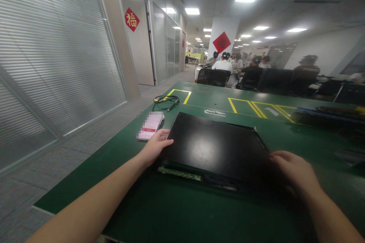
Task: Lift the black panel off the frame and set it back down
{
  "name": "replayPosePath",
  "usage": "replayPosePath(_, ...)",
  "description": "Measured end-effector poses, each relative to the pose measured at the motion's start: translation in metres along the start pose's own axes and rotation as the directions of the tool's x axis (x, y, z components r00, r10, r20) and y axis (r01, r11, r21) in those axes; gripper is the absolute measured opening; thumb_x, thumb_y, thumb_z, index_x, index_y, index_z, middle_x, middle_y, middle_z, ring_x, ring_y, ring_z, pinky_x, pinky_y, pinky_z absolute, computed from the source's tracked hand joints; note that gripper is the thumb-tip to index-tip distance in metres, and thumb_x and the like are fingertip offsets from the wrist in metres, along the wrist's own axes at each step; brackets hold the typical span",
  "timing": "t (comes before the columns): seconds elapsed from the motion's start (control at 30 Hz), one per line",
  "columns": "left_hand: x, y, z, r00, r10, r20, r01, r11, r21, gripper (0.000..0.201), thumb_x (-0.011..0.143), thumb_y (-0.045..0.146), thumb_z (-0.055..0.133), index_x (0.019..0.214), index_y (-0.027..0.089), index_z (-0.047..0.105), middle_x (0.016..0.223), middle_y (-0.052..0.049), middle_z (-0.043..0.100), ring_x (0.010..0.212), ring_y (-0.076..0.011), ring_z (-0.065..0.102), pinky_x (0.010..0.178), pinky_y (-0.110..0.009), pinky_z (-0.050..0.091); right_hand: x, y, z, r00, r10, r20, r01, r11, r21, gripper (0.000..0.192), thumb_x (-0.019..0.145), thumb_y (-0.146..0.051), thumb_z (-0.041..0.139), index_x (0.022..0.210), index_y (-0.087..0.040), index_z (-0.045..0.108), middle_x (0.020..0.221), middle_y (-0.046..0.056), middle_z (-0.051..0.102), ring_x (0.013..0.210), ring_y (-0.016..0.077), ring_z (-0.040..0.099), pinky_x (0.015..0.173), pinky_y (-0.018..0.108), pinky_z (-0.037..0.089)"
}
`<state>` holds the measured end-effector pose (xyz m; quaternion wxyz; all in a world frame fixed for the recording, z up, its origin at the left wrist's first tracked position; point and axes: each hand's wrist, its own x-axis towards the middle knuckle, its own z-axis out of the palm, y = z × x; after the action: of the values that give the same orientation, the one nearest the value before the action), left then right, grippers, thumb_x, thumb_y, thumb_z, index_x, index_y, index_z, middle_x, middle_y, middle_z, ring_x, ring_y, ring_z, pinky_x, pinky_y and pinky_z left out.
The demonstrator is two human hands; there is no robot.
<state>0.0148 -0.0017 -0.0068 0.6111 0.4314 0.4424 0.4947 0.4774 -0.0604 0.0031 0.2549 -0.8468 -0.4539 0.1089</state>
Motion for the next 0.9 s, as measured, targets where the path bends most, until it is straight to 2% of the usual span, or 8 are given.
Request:
replayPosePath(0.23,-0.001,0.004,0.004,0.998,-0.03,-0.053,0.028,0.999,-0.037,0.041,0.072,0.024,0.08,0.109,0.021,0.066,0.092,-0.005,0.081,0.086,-0.0254,0.079,0.069,-0.031,0.059,0.001,0.004,0.002,0.999,0.035,0.013,-0.036,0.997,0.074,0.03,0.073,-0.042,0.059,0.084,-0.024,0.079,0.083,0.01,0.078,0.081,0.031,0.069,0.068,0.039,0.05)
replayPosePath(0.37,0.001,0.003,0.003,0.998,0.024,-0.05,-0.025,1.0,-0.015,0.04,0.069,0.027,0.082,0.108,0.022,0.071,0.104,-0.007,0.082,0.096,-0.0277,0.078,0.081,-0.037,0.061,0.001,0.005,0.002,0.998,0.066,0.019,-0.067,0.994,0.09,0.031,0.073,-0.042,0.059,0.089,-0.023,0.079,0.085,0.011,0.078,0.083,0.0316,0.07,0.069,0.04,0.051)
replayPosePath(0.43,0.002,0.002,0.0,0.997,0.067,-0.043,-0.065,0.997,0.04,0.046,0.066,0.032,0.086,0.108,0.021,0.073,0.112,-0.009,0.081,0.106,-0.0309,0.076,0.092,-0.042,0.059,0.001,0.005,0.002,0.998,0.063,0.02,-0.065,0.994,0.089,0.031,0.073,-0.042,0.06,0.088,-0.024,0.079,0.086,0.011,0.079,0.084,0.0321,0.07,0.069,0.04,0.051)
replayPosePath(0.53,0.006,-0.002,-0.007,0.988,0.121,-0.098,-0.101,0.978,0.184,0.053,0.059,0.037,0.09,0.107,0.02,0.076,0.121,-0.012,0.079,0.12,-0.0371,0.07,0.104,-0.049,0.053,0.002,0.007,0.003,0.997,0.073,0.033,-0.076,0.992,0.097,0.031,0.072,-0.042,0.061,0.09,-0.024,0.079,0.087,0.011,0.079,0.085,0.0323,0.07,0.069,0.04,0.051)
replayPosePath(0.63,0.011,-0.006,-0.014,0.97,0.2,-0.141,-0.138,0.922,0.362,0.048,0.057,0.038,0.088,0.101,0.022,0.078,0.134,-0.013,0.073,0.132,-0.0392,0.062,0.113,-0.051,0.046,0.005,0.011,0.005,0.997,0.072,0.032,-0.075,0.991,0.113,0.031,0.072,-0.042,0.062,0.091,-0.024,0.079,0.085,0.01,0.079,0.084,0.0315,0.071,0.068,0.039,0.051)
replayPosePath(0.77,0.016,-0.012,-0.02,0.964,0.249,-0.094,-0.16,0.824,0.544,0.039,0.06,0.037,0.081,0.096,0.021,0.079,0.143,-0.015,0.066,0.14,-0.0382,0.055,0.117,-0.05,0.043,0.008,0.016,0.007,0.999,0.035,0.001,-0.035,0.992,0.118,0.029,0.072,-0.042,0.062,0.087,-0.025,0.08,0.082,0.009,0.079,0.08,0.0302,0.071,0.067,0.038,0.05)
replayPosePath(0.9,0.018,-0.013,-0.022,0.971,0.233,-0.06,-0.152,0.785,0.6,0.035,0.061,0.033,0.079,0.094,0.021,0.08,0.143,-0.015,0.064,0.14,-0.0384,0.054,0.115,-0.05,0.046,0.009,0.019,0.008,0.999,0.042,0.012,-0.043,0.989,0.144,0.03,0.072,-0.042,0.064,0.091,-0.024,0.08,0.082,0.008,0.079,0.08,0.03,0.071,0.066,0.037,0.05)
